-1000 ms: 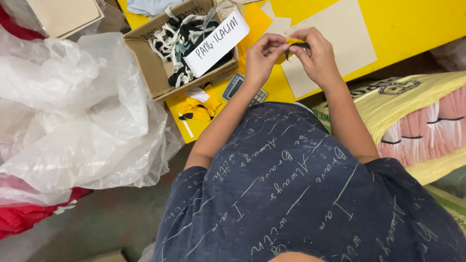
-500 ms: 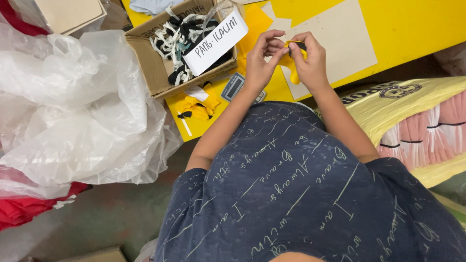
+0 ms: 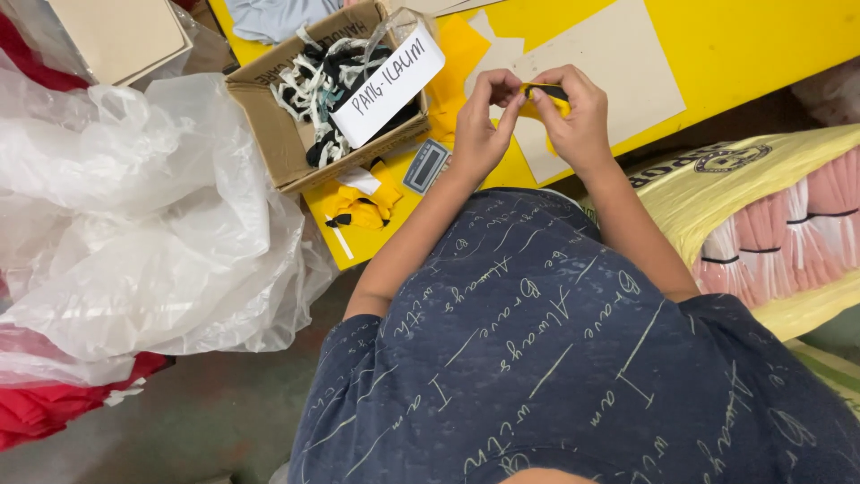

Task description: The person writes on a piece of paper with a marker, then uses shears to cut a piece of yellow fabric. They tie the cut fabric with a black string and place it into a large sack containing similar items.

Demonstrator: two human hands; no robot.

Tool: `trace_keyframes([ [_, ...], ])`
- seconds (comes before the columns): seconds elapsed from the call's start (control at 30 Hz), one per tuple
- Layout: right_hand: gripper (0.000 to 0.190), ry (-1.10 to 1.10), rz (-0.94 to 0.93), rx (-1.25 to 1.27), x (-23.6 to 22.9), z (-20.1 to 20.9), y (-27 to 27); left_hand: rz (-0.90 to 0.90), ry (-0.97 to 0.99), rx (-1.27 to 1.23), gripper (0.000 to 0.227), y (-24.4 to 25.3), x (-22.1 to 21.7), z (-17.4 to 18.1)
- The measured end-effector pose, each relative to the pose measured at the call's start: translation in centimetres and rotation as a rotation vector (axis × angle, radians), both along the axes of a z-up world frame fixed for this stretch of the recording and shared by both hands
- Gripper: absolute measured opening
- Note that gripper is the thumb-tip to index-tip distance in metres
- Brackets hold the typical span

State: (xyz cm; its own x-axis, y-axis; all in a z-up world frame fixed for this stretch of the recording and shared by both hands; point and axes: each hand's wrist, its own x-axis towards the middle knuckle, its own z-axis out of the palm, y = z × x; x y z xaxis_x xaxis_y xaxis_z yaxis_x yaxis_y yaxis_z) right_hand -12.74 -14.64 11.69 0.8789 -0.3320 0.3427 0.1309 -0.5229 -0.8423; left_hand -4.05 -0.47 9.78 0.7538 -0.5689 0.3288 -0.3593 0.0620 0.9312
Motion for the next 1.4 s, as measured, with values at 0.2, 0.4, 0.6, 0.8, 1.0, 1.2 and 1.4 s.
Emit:
trace_keyframes([
  [0.2, 0.007, -0.048, -0.030, -0.053, -0.3, -0.2, 0.5, 0.057, -0.119, -0.039, 0.009, 0.5, -0.8, 1.1],
  [0.4, 0.008, -0.077, -0.112, -0.010, -1.4, 0.1, 1.9, -0.011, -0.330, -0.024, 0.016, 1.7, -1.1, 0.6],
  [0.6, 0.015, -0.123, -0.088, 0.237, -3.4, -0.3, 2.9, -0.085, 0.043, -0.104, 0.016, 2.8, -2.3, 3.5],
  [0.8, 0.017, -0.131, -0.088, 0.301, -4.8, -0.7, 4.5, -0.201, 0.049, -0.123, 0.007, 4.4, -1.8, 5.4],
  [1.0, 0.022, 0.037, -0.052, 0.368, -6.6, -0.8, 5.4, -0.463, -0.269, -0.024, 0.007, 7.0, 0.0, 6.5],
  [1.2, 0.024, 0.189, 0.030, 0.425, -8.3, -3.0, 6.0, -0.470, -1.013, 0.011, 0.006, 8.9, 0.9, 6.5],
  [1.4, 0.017, 0.166, 0.120, 0.599, -9.6, -2.6, 7.3, -0.457, -0.771, -0.104, 0.003, 9.2, -1.2, 6.5],
])
